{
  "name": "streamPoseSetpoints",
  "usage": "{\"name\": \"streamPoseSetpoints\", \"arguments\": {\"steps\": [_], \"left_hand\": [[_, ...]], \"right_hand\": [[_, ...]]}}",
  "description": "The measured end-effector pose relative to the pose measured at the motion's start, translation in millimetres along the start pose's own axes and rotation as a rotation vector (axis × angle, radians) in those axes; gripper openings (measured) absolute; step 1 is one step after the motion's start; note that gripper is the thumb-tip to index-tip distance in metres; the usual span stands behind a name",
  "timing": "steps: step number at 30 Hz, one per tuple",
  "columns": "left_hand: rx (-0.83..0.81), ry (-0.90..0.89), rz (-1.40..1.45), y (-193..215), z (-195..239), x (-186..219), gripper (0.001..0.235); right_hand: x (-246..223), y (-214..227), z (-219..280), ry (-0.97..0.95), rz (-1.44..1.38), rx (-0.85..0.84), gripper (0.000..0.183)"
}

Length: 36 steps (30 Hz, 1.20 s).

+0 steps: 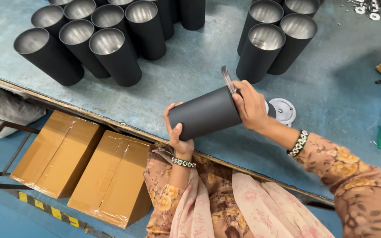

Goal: The person assembles cylindrical light fixture housings by hand, placing metal plates and components into the housings and using a plastic tube as a pressing tool.

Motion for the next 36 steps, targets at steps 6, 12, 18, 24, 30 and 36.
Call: {"name": "streamPoseSetpoints", "arguments": {"steps": [6,12,18,24,30,36], "left_hand": [[-0.004,0.372,0.274,15,-2,-27,0.07],[-0.03,0.336,0.428,25,-18,-33,0.067],[-0.097,0.229,0.403,18,-10,-18,0.068],[-0.174,0.149,0.24,14,-6,-15,0.068],[-0.211,0.108,0.135,16,-5,-23,0.059],[-0.201,0.113,0.083,19,-5,-25,0.061]], "right_hand": [[-74,11,-6,0.819,0.224,-0.208,0.041],[-102,17,-7,0.686,0.209,-0.113,0.037],[22,-1,43,-0.236,-0.579,0.039,0.045],[204,-32,71,-0.506,-1.061,0.111,0.034],[248,-57,69,-0.427,-0.298,-0.042,0.032],[235,-50,71,-0.303,-0.106,-0.109,0.031]]}}
Point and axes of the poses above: each hand's wrist, its own z-axis away from the middle knuckle, its own y-axis out of the back of the hand, x = y × z, the point moved 9 cm from there along -z, towards the middle knuckle, and after that the axes turned 6 degrees about -z, right-handed, at the moved point
